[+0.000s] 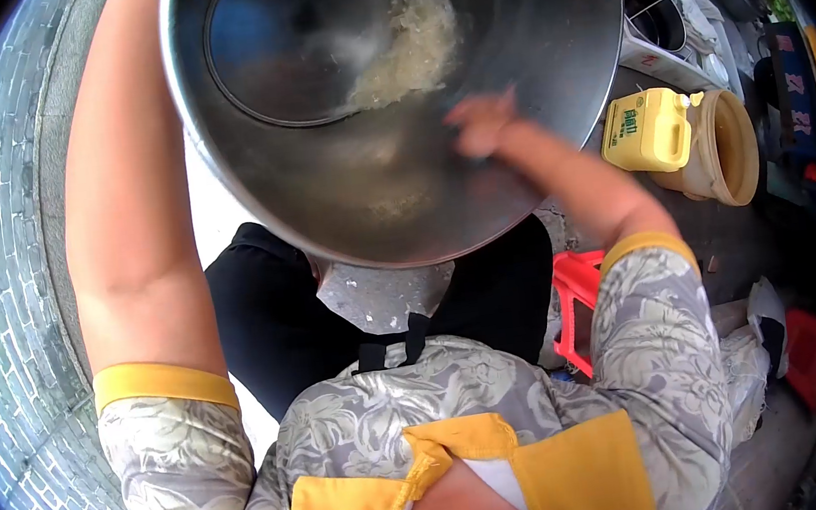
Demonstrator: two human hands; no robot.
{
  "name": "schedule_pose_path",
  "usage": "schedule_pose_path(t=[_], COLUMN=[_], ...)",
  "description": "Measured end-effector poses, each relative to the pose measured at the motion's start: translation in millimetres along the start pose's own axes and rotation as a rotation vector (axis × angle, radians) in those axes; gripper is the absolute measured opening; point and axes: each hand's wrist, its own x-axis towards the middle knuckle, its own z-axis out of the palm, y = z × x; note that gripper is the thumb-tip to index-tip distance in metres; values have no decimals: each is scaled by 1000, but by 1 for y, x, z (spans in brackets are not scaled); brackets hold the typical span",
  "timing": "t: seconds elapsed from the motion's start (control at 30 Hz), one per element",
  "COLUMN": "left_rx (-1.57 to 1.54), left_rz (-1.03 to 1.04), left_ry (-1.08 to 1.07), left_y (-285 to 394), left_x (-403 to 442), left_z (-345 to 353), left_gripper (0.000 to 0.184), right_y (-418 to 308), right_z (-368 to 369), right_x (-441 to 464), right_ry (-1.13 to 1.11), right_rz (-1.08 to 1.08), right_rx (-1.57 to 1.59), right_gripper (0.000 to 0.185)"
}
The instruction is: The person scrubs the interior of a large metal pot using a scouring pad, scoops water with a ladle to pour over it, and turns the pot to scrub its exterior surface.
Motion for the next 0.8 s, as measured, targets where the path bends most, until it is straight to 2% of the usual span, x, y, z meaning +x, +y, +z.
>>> schedule_pose_path(t=[0.03,0.07,0.1,0.13,0.2,0.27,0.3,0.33,0.37,0.4,0.43,0.47,0.53,0.6,0.63,0.67,0.7,0.73,0.77,0.8], left_rx=[5,7,7,11,22,23,24,25,27,26,33,37,47,55,60,67,74,76,77,78], left_rz=[-6,-6,-3,-3,-2,-2,-1,-5,-8,-10,-7,-5,0,9,9,13,16,21,21,20], left_ry=[-3,-6,-11,-16,-21,-18,-17,-15,-17,-16,-9,-8,-7,-2,8,14,22,35,45,56], left_y=[0,0,1,0,1,1,1,0,-1,-2,-1,0,0,0,-1,-2,-3,-4,-6,-8], left_x=[0,1,3,3,5,5,5,5,6,7,6,6,6,5,3,2,0,-2,-3,-2], left_z=[0,1,2,2,3,4,3,2,-1,-2,-3,-3,-3,-5,-5,-6,-5,-6,-6,-8], left_gripper=[29,29,29,29,29,29,29,29,29,29,29,29,29,29,29,29,29,29,29,29], right_y=[-49,-107,-155,-177,-181,-172,-153,-116,-63,-5,49,77,105,53,7,-50,-118,-193,-218,-229], right_z=[42,28,-15,-60,-103,-60,-22,26,44,38,29,-6,-4,14,36,49,53,52,-17,-54], right_x=[23,-1,-38,-63,-105,-102,-91,-69,-62,-63,-55,-64,-34,-13,1,13,31,35,-4,-18], right_ry=[-12,49,120,161,61,311,418,385,223,269,405,510,1011,439,328,161,53,187,229,462], right_rz=[-242,-558,-512,-803,-958,-858,-868,-837,-522,-191,-3,89,121,166,59,-164,-494,-563,-735,-954], right_rx=[489,1028,1518,1973,2328,1794,1361,1034,751,271,16,-229,-406,-134,111,458,1022,1685,1992,2072], right_gripper=[51,54,54,53,49,50,51,48,45,44,43,40,40,41,44,46,54,54,60,57])
